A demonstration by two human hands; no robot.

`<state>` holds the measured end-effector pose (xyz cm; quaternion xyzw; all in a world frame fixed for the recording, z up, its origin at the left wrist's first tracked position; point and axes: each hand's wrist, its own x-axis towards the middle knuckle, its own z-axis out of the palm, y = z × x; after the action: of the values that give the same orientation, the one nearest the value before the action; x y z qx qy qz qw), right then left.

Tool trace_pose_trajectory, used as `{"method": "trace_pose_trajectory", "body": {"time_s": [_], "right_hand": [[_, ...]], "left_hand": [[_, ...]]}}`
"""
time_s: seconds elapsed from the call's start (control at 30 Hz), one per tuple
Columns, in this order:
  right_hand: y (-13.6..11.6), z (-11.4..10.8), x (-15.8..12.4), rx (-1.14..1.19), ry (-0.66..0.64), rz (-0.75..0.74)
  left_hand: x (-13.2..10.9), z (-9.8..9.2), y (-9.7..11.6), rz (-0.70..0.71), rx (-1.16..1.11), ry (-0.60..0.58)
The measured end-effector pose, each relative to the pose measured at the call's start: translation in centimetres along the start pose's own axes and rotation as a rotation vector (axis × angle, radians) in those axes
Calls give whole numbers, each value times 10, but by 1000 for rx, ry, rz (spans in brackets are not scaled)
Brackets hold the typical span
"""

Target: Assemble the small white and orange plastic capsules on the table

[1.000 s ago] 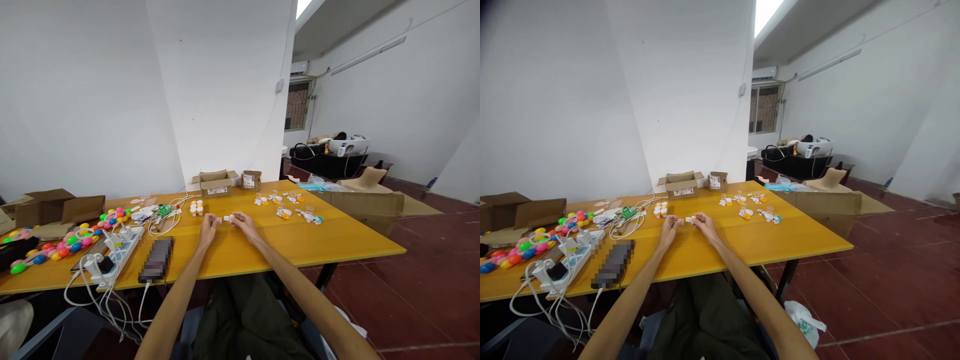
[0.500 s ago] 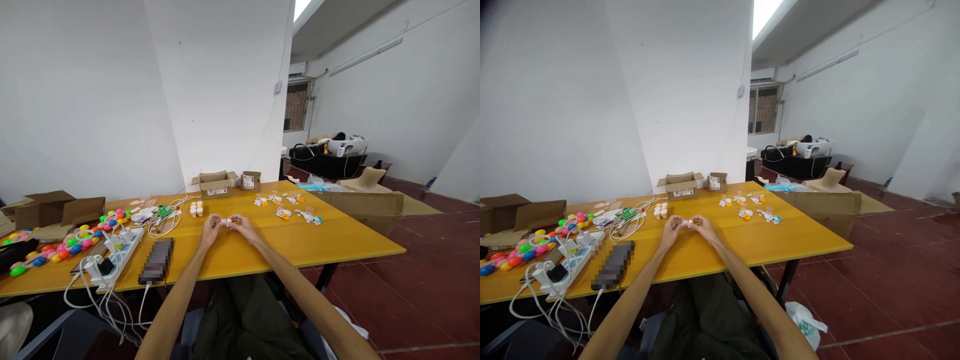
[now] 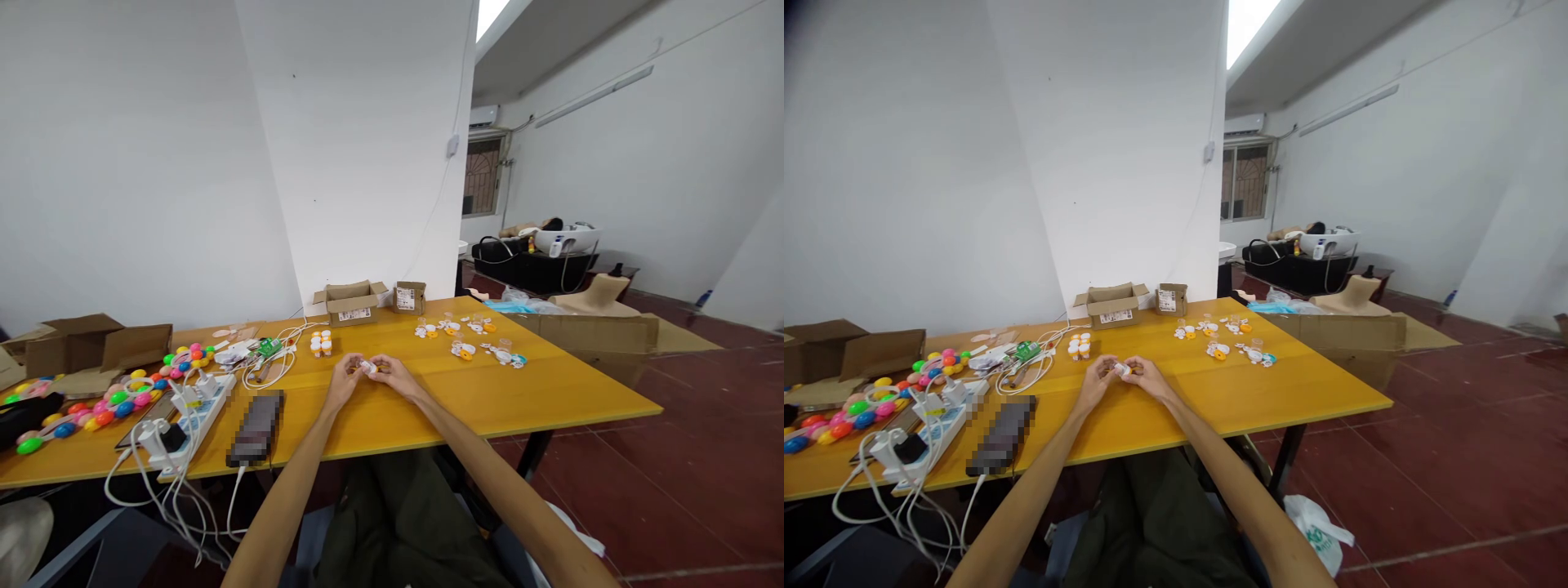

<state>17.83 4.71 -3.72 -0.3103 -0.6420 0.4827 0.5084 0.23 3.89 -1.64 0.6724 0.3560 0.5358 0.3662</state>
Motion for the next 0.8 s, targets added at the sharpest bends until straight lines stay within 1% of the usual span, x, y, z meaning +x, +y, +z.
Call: {"method": "trace_pose_trajectory", "body": {"time_s": [0.2,0.37,0.53,0.67,0.8], "right_hand": [[8,0,5,-60,-30,-36],[12,1,7,-91,-49,-31],[7,3,4,-167,-47,-54],[0,3,1,-258,-39,-84],[-3,4,0,-290,-31,-80]], "left_hand": [[0,-2,-4,23,38,-22],[0,-1,-4,60,88,-49],[-2,0,-5,82,121,-72],[-2,1,-5,57,127,-78],[-2,2,-3,30,119,-60]]}}
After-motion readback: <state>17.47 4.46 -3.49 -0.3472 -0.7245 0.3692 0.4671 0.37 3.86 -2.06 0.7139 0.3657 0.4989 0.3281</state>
